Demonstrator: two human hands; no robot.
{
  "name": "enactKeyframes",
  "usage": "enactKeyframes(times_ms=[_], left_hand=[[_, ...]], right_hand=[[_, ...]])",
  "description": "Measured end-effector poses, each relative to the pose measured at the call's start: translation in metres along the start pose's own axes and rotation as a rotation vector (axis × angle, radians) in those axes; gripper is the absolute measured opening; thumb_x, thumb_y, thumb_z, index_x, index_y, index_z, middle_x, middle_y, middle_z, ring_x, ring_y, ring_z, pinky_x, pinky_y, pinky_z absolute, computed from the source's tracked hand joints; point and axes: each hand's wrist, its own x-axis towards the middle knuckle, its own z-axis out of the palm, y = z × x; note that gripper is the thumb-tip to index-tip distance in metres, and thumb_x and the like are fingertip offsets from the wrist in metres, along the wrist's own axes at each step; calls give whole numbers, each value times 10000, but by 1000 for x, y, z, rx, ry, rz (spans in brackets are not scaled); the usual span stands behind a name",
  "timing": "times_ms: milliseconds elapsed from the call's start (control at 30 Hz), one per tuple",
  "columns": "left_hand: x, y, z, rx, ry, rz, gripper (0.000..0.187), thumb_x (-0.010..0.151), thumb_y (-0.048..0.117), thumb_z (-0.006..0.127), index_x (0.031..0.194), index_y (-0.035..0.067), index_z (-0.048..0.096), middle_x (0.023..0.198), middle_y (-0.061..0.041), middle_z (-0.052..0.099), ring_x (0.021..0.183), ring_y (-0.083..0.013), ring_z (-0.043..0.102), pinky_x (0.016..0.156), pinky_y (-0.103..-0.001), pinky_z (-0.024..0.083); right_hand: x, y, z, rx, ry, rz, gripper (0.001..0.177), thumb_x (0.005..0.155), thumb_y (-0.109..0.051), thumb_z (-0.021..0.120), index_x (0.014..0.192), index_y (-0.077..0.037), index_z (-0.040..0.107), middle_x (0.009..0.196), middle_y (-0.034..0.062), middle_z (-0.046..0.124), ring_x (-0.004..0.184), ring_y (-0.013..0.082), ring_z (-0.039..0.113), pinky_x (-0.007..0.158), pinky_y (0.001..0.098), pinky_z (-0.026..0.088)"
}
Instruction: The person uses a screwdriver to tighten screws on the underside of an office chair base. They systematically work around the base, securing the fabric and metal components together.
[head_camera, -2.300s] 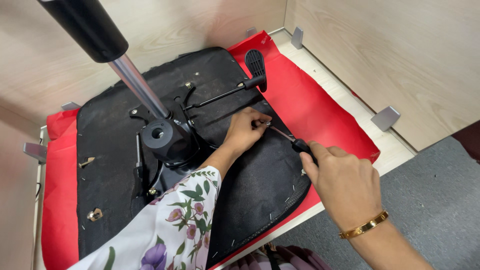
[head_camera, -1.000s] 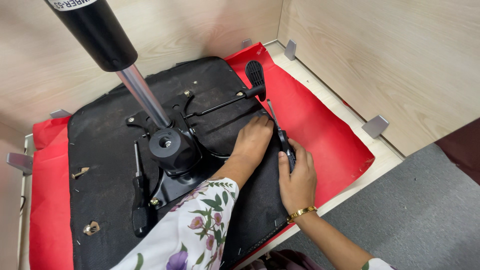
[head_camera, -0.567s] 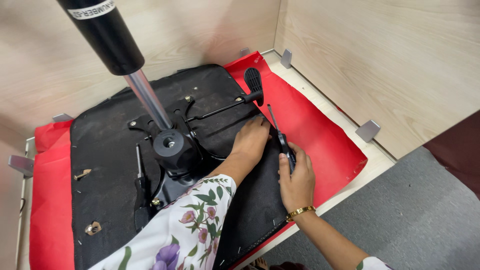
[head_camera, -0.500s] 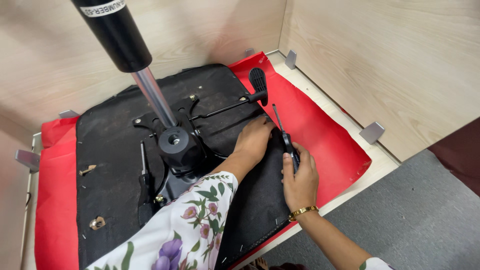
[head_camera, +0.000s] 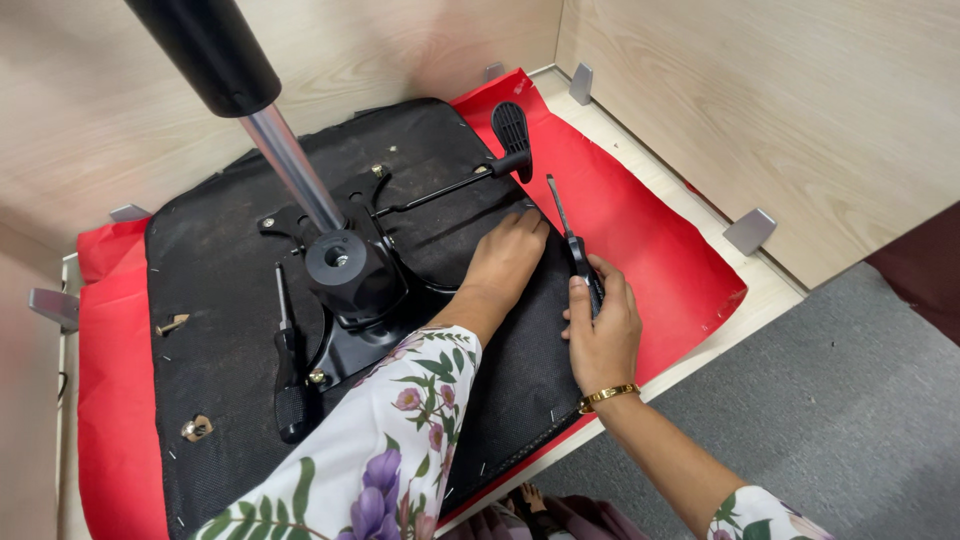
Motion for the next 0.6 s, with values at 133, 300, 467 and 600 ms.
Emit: enactKeyframes(times_ms=[133, 300, 467, 600], left_hand=[[-4, -13, 6, 138, -9, 174, 332, 857, 133, 627, 1185, 169, 660, 1112, -76, 640, 927, -275, 670, 786, -385, 565], [6, -27, 10, 204, -93, 291, 320, 892, 168, 576, 1199, 229, 645, 1173, -74, 624, 897, -275, 680, 751, -389, 552], [18, -14, 7, 193, -282, 161, 288, 930, 190, 559, 1208, 192, 635, 1210, -73, 631, 940, -275, 686, 780, -393, 552], [17, -2, -15, 61, -385, -177, 271, 1041, 333, 504, 1180, 146, 643, 1162, -88, 640, 1035, -296, 664, 839, -424, 549]], right_hand=[[1, 2, -1, 18, -10, 4, 416, 1015, -278, 578, 1344, -24, 566, 1074, 114, 624, 701, 119, 681, 556, 267, 604], [0, 2, -1, 42, -5, 24, 415, 1013, -271, 571, 1346, -25, 566, 1110, 109, 637, 702, 116, 684, 551, 266, 601], [2, 2, 0, 58, 8, 16, 413, 1014, -265, 573, 1346, -20, 561, 1175, 112, 646, 708, 116, 690, 548, 264, 601], [1, 1, -1, 65, -1, 33, 413, 1011, -263, 577, 1347, -22, 564, 1181, 131, 645, 705, 119, 688, 551, 266, 601]])
